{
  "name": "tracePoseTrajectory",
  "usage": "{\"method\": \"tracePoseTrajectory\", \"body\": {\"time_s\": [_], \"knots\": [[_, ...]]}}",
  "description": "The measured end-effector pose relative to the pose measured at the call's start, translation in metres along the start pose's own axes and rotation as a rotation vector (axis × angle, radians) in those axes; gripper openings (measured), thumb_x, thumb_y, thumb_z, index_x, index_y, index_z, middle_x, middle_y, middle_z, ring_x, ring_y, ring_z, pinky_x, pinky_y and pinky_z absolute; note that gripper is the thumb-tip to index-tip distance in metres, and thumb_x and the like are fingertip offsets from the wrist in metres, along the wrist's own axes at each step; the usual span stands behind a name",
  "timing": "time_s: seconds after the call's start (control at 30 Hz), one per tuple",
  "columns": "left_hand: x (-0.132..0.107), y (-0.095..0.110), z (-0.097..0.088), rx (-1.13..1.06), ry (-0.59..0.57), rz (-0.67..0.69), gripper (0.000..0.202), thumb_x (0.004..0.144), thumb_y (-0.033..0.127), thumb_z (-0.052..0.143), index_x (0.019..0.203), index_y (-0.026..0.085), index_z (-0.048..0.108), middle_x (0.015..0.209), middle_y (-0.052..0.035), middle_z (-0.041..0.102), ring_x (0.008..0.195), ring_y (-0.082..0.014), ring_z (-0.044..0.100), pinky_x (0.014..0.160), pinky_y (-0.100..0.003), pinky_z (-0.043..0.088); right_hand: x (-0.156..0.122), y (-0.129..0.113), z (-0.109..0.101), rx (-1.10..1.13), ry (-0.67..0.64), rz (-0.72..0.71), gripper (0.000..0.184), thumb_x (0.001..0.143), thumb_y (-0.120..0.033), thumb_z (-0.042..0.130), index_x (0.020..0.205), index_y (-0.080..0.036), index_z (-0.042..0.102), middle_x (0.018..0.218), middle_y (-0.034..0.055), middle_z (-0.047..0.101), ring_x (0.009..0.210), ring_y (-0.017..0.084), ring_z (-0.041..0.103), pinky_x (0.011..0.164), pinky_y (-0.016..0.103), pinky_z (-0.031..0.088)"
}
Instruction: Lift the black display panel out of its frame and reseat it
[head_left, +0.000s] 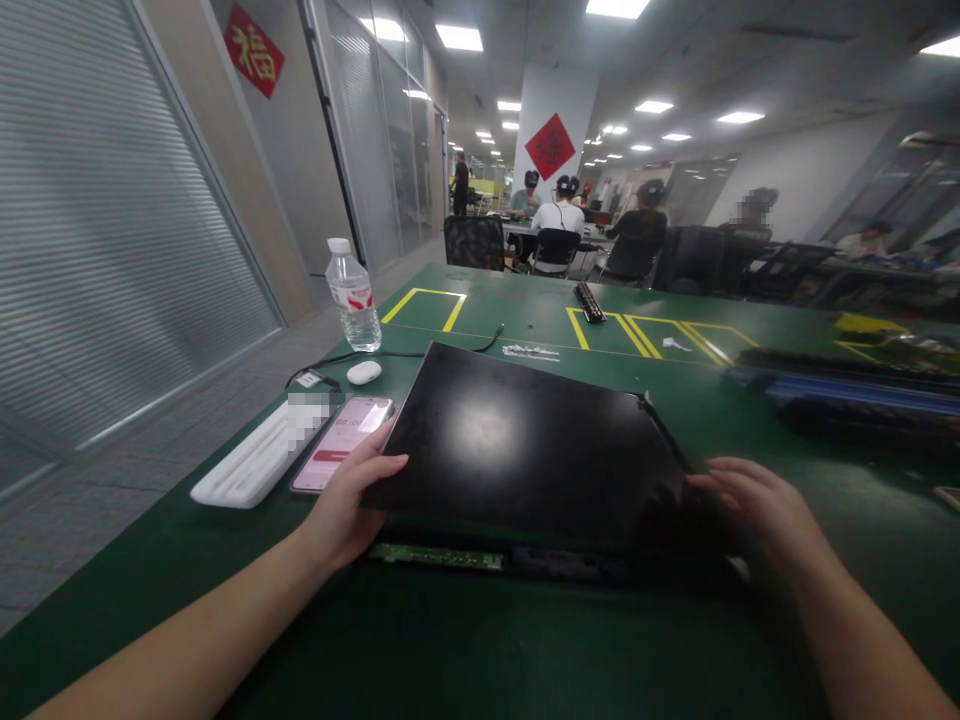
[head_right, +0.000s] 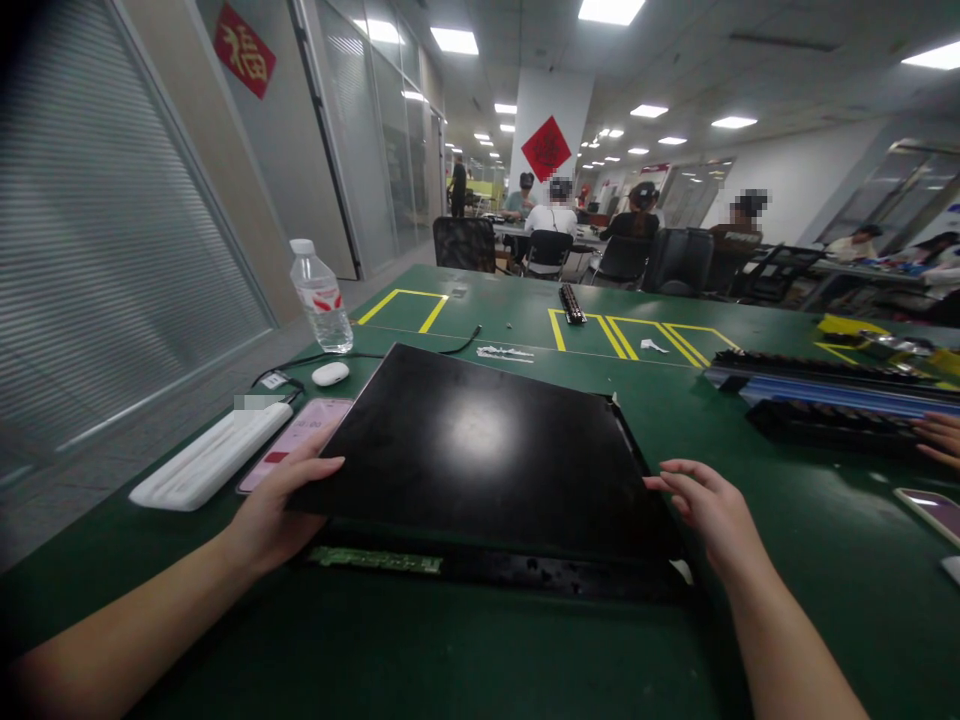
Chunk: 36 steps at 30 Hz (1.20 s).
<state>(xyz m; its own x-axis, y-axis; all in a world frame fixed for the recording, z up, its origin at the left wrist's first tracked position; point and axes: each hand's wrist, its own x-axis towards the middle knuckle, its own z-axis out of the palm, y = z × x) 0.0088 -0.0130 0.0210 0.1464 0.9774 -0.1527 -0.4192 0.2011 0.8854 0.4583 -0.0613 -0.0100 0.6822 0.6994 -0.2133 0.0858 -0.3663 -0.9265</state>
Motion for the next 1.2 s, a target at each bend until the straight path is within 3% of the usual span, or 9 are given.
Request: {"method": "tracePoseTrajectory", "body": {"time_s": [0.23, 0.4, 0.7, 0.93, 1.2], "knots": [[0.001, -0.002, -0.003, 0.015, -0.003, -0.003, 0.079, 0.064, 0.026, 0.089, 0.141, 0.03, 0.071, 0.118, -0.0061, 0.084, 0.113, -0.04, 0.076, 0.085, -0.042, 0.063, -0.005, -0.002, 0.002, -0.122, 0.01, -0.056, 0.039, 0.058, -0.043, 0.076, 0.092, -0.025, 0.072, 0.088, 0.0104, 0.083, 0.091, 0.031, 0.072, 0.069, 0.037, 0.051], [0.001, -0.001, -0.002, 0.015, -0.001, -0.018, 0.077, 0.065, 0.026, 0.087, 0.14, 0.032, 0.072, 0.118, -0.006, 0.084, 0.112, -0.0412, 0.076, 0.085, -0.046, 0.063, -0.01, -0.006, 0.003, -0.186, 0.009, -0.082, 0.04, 0.058, -0.045, 0.075, 0.091, -0.024, 0.073, 0.089, 0.0102, 0.082, 0.082, 0.029, 0.069, 0.066, 0.038, 0.05], [-0.001, 0.001, 0.0, 0.001, 0.001, -0.037, 0.081, 0.065, 0.024, 0.086, 0.143, 0.034, 0.069, 0.118, -0.0053, 0.084, 0.11, -0.0393, 0.077, 0.082, -0.043, 0.064, -0.009, -0.003, 0.001, -0.217, 0.001, -0.112, 0.038, 0.059, -0.044, 0.078, 0.091, -0.024, 0.074, 0.087, 0.0086, 0.081, 0.073, 0.026, 0.065, 0.061, 0.037, 0.048], [-0.003, 0.0, 0.003, -0.029, 0.008, -0.047, 0.088, 0.063, 0.019, 0.087, 0.147, 0.027, 0.066, 0.117, -0.0075, 0.085, 0.105, -0.0373, 0.079, 0.083, -0.041, 0.064, -0.011, -0.007, -0.001, -0.269, 0.028, -0.132, 0.028, 0.065, -0.045, 0.071, 0.087, -0.026, 0.073, 0.084, 0.0097, 0.082, 0.076, 0.03, 0.069, 0.063, 0.04, 0.051], [-0.001, -0.004, 0.002, -0.035, 0.0, -0.047, 0.087, 0.064, 0.018, 0.086, 0.148, 0.026, 0.065, 0.117, -0.0072, 0.085, 0.102, -0.0362, 0.079, 0.083, -0.042, 0.064, -0.006, 0.001, -0.001, -0.465, 0.025, -0.17, 0.032, 0.069, -0.049, 0.073, 0.093, -0.027, 0.074, 0.082, 0.0084, 0.08, 0.074, 0.031, 0.072, 0.06, 0.039, 0.051]]}}
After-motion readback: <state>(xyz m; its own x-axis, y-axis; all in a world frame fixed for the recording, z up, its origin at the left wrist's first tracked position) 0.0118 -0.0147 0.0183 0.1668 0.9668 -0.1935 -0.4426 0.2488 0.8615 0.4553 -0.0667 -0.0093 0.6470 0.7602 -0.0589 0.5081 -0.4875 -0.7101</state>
